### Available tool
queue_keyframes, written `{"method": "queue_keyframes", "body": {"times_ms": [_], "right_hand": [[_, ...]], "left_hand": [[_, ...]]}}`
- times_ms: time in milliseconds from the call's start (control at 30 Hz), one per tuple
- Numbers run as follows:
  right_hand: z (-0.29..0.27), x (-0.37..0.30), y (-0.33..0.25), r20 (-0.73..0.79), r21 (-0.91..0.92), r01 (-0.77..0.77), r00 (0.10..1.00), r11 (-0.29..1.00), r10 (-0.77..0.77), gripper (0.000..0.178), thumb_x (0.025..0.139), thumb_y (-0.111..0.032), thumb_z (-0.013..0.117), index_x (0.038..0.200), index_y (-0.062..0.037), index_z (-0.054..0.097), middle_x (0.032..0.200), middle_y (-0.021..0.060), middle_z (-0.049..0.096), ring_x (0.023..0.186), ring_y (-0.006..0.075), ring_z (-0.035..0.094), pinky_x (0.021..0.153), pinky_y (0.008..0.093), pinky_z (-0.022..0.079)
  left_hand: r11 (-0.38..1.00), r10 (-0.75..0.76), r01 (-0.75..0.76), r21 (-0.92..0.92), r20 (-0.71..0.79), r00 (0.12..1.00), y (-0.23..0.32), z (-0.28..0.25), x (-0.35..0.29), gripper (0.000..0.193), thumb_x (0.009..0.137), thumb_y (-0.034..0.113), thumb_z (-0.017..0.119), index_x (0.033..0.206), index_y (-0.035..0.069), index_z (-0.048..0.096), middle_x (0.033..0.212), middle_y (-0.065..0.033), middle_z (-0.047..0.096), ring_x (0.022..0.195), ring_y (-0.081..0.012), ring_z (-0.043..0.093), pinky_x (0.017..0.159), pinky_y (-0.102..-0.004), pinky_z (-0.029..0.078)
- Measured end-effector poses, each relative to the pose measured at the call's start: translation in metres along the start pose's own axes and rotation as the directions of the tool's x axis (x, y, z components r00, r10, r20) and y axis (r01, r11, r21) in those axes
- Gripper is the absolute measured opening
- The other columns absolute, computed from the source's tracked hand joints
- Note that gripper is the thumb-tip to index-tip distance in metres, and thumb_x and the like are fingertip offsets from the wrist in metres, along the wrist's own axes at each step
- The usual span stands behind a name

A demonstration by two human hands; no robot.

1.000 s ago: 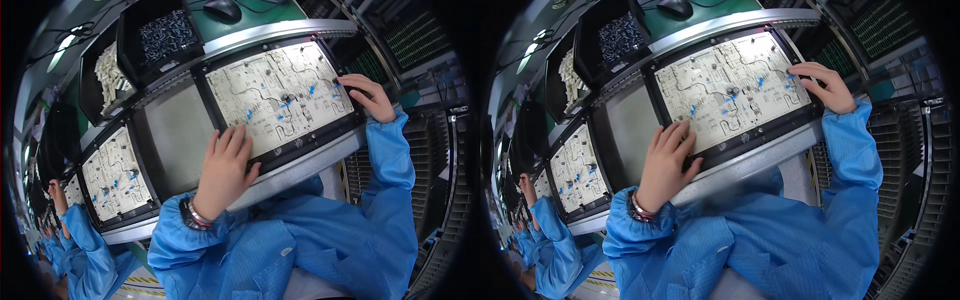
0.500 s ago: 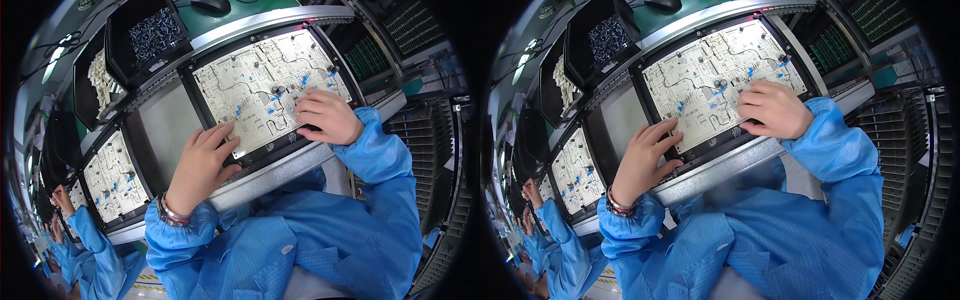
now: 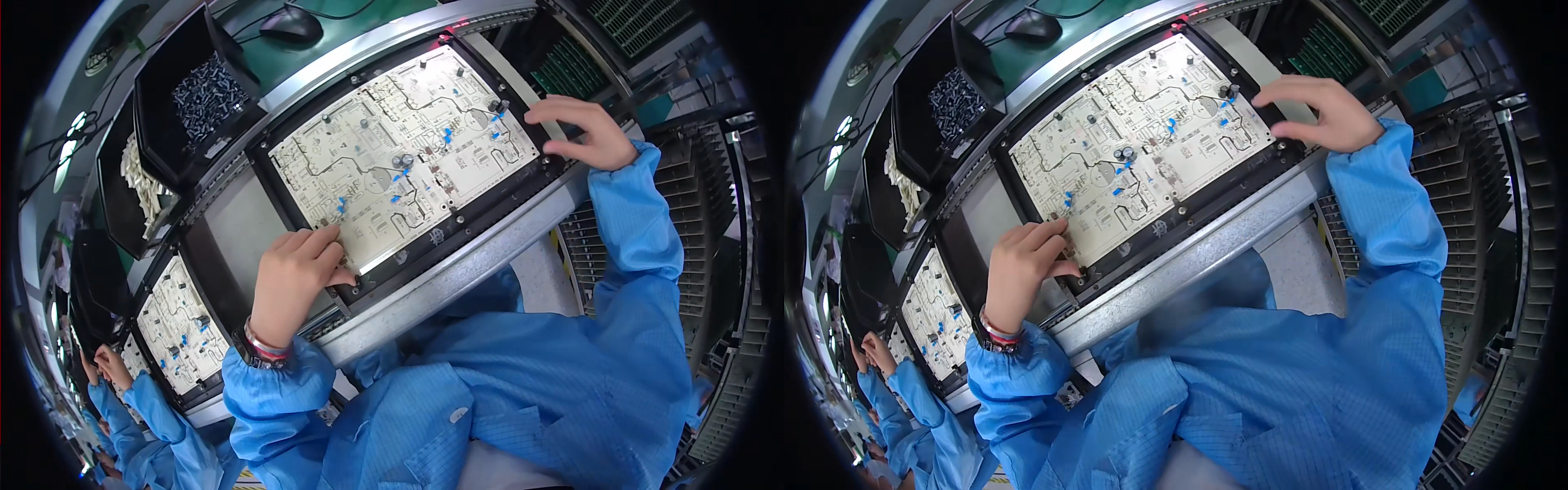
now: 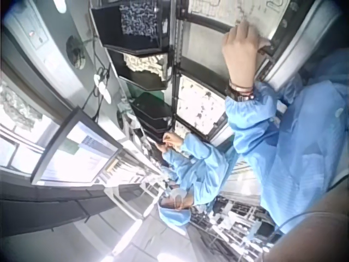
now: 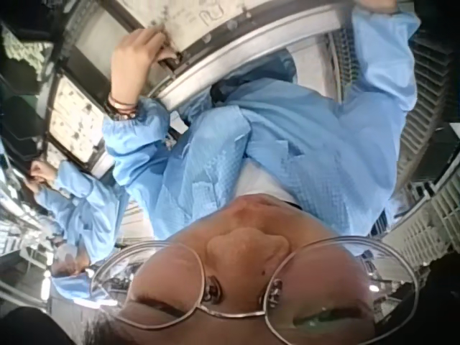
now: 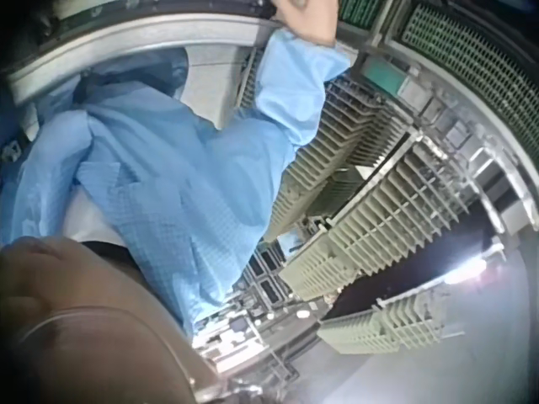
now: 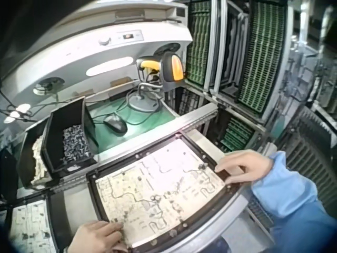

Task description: Manual assembly of small components onto a printed circuit board template at a production station.

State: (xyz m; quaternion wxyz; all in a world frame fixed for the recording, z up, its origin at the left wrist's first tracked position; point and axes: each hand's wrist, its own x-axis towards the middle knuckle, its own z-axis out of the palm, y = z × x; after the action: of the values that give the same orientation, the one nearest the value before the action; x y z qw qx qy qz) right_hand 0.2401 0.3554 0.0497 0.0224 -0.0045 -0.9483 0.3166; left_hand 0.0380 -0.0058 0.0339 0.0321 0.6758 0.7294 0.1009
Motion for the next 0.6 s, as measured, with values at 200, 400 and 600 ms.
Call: {"method": "queue_keyframes", "body": {"times_ms": [200,400,600], "right_hand": [[0.008,-0.008,0.015,0.147,-0.230,0.085,0.988,0.969,-0.052,0.042,0.068,-0.027,0.073,0.103,-0.0073,0.063,0.117,0.0105,0.055,0.118,0.0295,0.044,0.107,0.0487,0.020],[0.017,-0.006,0.007,0.040,-0.379,0.114,0.993,0.918,-0.107,0.026,0.067,-0.015,0.067,0.092,-0.0079,0.063,0.106,0.0086,0.060,0.108,0.0288,0.052,0.106,0.0492,0.024],[0.038,0.003,0.001,-0.160,-0.496,0.069,0.973,0.866,-0.169,0.018,0.065,-0.001,0.056,0.081,-0.0072,0.059,0.085,0.0083,0.061,0.090,0.0274,0.058,0.100,0.0459,0.035]], "left_hand": [[0.996,-0.051,0.057,-0.068,0.085,0.995,-0.002,-0.007,0.007,0.034,0.063,0.031,0.067,0.082,0.005,0.058,0.093,-0.0056,0.061,0.081,-0.0238,0.058,0.070,-0.0333,0.047],[0.972,-0.090,0.115,-0.205,0.126,0.988,-0.004,-0.025,0.028,0.025,0.073,0.015,0.065,0.095,0.005,0.061,0.095,-0.0088,0.062,0.085,-0.0292,0.058,0.072,-0.0359,0.047],[0.972,-0.212,0.235,0.010,-0.396,0.893,-0.060,0.014,0.058,0.031,0.075,-0.001,0.054,0.106,0.005,0.058,0.109,-0.0149,0.056,0.097,-0.0316,0.055,0.080,-0.0380,0.047]]}}
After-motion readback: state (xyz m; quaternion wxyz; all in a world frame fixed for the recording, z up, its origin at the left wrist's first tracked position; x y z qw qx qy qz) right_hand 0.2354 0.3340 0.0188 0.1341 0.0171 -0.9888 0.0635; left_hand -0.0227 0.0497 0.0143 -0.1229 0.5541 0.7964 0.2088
